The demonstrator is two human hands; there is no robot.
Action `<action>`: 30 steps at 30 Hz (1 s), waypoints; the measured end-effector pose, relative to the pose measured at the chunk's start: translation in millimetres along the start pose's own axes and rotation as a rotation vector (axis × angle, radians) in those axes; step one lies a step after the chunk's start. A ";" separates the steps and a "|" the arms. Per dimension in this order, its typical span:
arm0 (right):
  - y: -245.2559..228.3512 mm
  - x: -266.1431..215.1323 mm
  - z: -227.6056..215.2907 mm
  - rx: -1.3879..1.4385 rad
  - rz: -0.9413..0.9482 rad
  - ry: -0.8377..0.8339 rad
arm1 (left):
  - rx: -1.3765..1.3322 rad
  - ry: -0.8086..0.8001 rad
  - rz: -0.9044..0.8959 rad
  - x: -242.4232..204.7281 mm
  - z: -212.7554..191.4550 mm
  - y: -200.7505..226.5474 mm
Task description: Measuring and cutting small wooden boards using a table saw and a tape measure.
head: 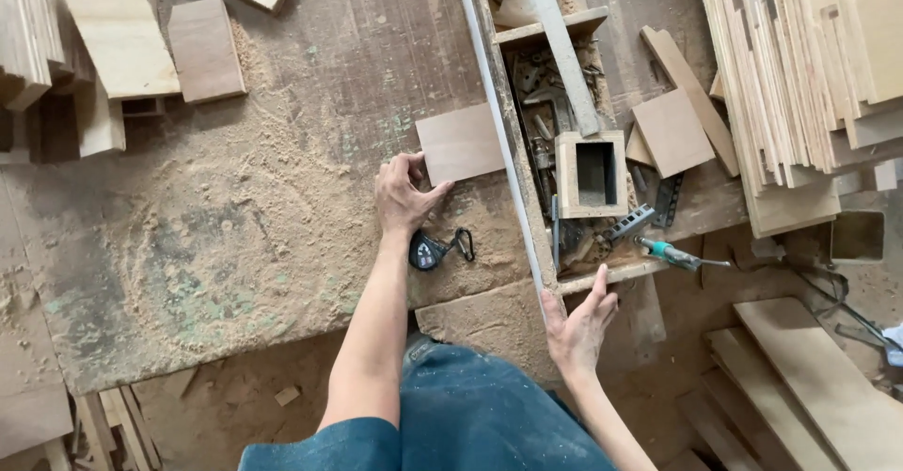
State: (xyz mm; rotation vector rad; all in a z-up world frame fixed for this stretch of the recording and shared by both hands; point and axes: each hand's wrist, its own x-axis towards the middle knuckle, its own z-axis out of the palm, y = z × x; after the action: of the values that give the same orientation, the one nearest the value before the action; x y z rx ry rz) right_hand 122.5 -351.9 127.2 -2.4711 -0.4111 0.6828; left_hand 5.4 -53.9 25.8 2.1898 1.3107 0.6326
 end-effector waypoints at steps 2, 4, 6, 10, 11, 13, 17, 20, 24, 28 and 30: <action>-3.4 -1.3 -2.7 0.004 0.039 -0.027 | -0.022 -0.001 0.002 0.8 0.7 0.6; -5.8 -0.6 -3.8 0.017 0.048 -0.034 | -0.029 -0.002 -0.002 3.1 -1.9 4.0; 0.1 -3.6 -1.7 0.028 0.069 -0.044 | -0.035 -0.014 -0.009 1.7 -3.9 2.4; 14.1 -4.4 3.8 -0.042 -0.154 0.099 | -0.281 -0.047 -0.114 4.1 3.0 -11.4; 14.8 -3.5 3.5 -0.057 -0.165 0.110 | -0.302 -0.068 -0.147 5.8 7.0 -15.0; 17.4 -0.5 4.3 -0.049 -0.160 0.112 | -0.304 -0.089 -0.165 7.3 7.7 -16.7; 9.8 -6.1 -1.2 -0.051 -0.151 0.102 | -0.285 -0.188 -0.253 14.9 -9.7 3.5; 15.2 -3.6 2.1 -0.063 -0.155 0.121 | -0.128 -0.296 -0.117 27.3 -49.7 56.2; 16.9 -5.7 2.8 -0.098 -0.160 0.129 | 0.121 -0.461 0.089 45.0 -39.6 46.1; 12.1 -5.0 -3.5 -0.066 -0.128 0.094 | 0.239 -0.143 0.007 23.1 -8.6 31.0; 7.4 -0.3 -2.0 -0.033 -0.105 0.070 | 0.281 0.078 -0.118 15.3 9.7 41.2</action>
State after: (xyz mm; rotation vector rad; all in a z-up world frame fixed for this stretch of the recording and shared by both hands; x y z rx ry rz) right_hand 124.4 -358.8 124.6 -2.4769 -0.5249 0.5494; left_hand 45.1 -58.8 46.4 2.3035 1.6421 0.5192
